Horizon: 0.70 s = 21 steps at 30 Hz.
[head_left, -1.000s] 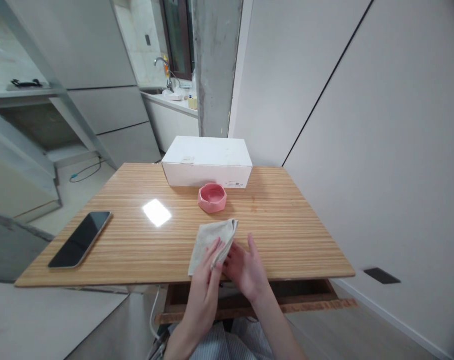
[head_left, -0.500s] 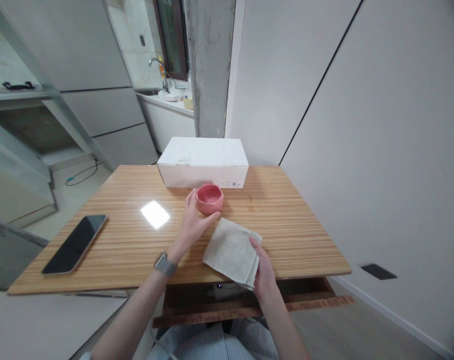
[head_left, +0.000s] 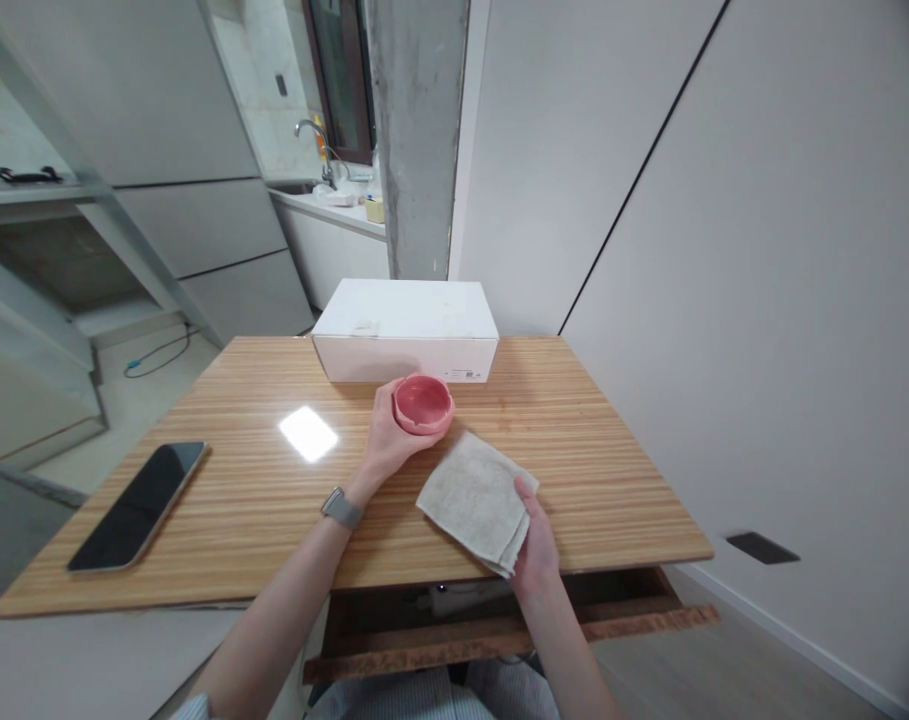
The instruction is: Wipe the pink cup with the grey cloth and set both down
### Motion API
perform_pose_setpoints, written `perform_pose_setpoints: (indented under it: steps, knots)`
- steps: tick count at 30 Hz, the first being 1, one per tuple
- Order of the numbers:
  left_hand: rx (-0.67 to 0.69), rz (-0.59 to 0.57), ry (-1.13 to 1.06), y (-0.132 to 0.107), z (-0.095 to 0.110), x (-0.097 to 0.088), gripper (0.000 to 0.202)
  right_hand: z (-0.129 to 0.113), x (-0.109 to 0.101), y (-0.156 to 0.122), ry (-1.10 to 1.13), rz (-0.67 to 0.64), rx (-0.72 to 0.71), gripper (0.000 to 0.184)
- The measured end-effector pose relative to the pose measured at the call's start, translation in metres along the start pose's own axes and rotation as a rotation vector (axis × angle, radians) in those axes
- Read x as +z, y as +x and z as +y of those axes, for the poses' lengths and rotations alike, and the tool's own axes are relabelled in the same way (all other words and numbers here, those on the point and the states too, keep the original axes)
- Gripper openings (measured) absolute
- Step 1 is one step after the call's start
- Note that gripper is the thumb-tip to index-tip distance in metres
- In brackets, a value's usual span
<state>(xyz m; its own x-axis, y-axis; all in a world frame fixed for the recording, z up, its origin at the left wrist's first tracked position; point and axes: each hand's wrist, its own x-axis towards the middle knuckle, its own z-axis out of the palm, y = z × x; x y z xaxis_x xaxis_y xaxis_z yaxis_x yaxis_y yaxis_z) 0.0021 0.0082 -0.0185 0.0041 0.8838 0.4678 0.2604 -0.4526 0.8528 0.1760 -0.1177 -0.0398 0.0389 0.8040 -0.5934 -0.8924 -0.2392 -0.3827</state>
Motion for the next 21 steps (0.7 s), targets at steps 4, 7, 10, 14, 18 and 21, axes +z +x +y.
perform_pose_setpoints:
  steps: [4,7,10,14,18,21]
  knots:
    - [-0.048,-0.104,-0.202,-0.01,0.016,-0.001,0.094,-0.009,0.01,0.012,0.012,-0.006,-0.22,0.03]
    - [-0.083,-0.217,-0.335,-0.018,0.019,0.006,0.095,-0.009,0.028,0.028,-0.035,-0.036,-0.373,0.032]
    - [-0.144,-0.311,-0.465,-0.022,0.017,0.012,0.095,-0.002,0.049,0.047,-0.123,-0.087,-0.543,0.031]
    - [-0.441,-0.316,-0.827,-0.019,0.008,0.016,0.063,0.007,0.063,0.068,-0.152,-0.027,-0.765,0.033]
    - [-0.645,-0.342,-1.04,-0.014,0.002,0.015,0.042,0.007,0.067,0.077,-0.169,-0.053,-0.772,0.034]
    - [-0.737,-0.442,-1.061,-0.013,0.0,0.012,0.041,0.006,0.071,0.076,-0.213,-0.08,-0.848,0.033]
